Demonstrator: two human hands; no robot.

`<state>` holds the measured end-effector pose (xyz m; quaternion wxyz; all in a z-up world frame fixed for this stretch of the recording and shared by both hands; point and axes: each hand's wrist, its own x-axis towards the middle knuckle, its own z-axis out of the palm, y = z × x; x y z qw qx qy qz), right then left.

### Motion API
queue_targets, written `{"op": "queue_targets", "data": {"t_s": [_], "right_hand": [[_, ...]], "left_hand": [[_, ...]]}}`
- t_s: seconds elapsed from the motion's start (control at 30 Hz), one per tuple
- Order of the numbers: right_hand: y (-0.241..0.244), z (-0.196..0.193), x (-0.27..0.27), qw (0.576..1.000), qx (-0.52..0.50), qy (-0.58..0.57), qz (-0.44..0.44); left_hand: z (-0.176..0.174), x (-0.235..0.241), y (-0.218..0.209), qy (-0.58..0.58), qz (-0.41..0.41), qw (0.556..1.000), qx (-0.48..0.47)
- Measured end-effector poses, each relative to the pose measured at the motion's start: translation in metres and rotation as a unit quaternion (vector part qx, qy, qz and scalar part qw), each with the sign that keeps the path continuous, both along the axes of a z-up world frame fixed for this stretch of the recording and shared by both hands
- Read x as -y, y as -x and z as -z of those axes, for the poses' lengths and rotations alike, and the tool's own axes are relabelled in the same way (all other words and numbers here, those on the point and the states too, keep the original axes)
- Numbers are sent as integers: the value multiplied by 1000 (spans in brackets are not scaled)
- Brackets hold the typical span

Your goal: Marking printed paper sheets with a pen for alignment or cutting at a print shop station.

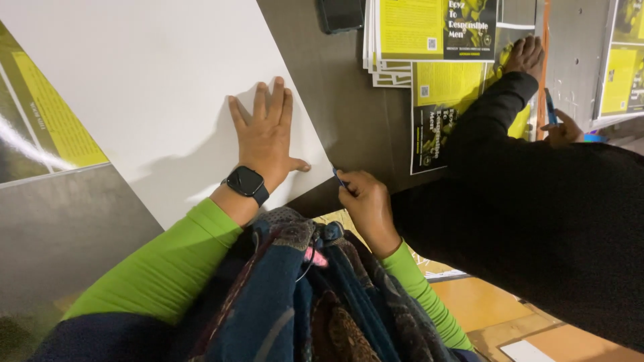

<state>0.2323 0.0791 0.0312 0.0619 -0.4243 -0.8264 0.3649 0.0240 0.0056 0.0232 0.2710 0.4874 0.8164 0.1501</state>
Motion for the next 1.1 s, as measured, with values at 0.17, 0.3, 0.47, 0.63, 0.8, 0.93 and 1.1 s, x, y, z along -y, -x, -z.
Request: {"op": "queue_targets", "data": {"t_s": [0.17, 0.3, 0.47, 0.63, 0.8, 0.93, 1.1], "right_hand": [[-10, -9, 9, 1000, 13, 15, 10], [-20, -5, 14, 999, 30, 5, 14], [-32, -7, 19, 999, 44, 0, 8], [-32, 4, 18, 999, -23, -20, 44], [-2, 12, 11, 995, -86, -36, 43], [12, 19, 5, 995, -88, -42, 28], [14, 25, -1, 996, -75, -51, 13]], "left_hand": [[4, 0, -1, -5, 0, 1000, -5], [7, 0, -3, -8, -4, 1000, -4], [7, 0, -2, -12, -3, 1000, -2], [4, 0, -1, -9, 2, 1000, 8], [3, 0, -1, -2, 4, 1000, 2], [1, 1, -1, 5, 2, 1000, 3], [1, -1, 0, 1, 3, 1000, 5]]}}
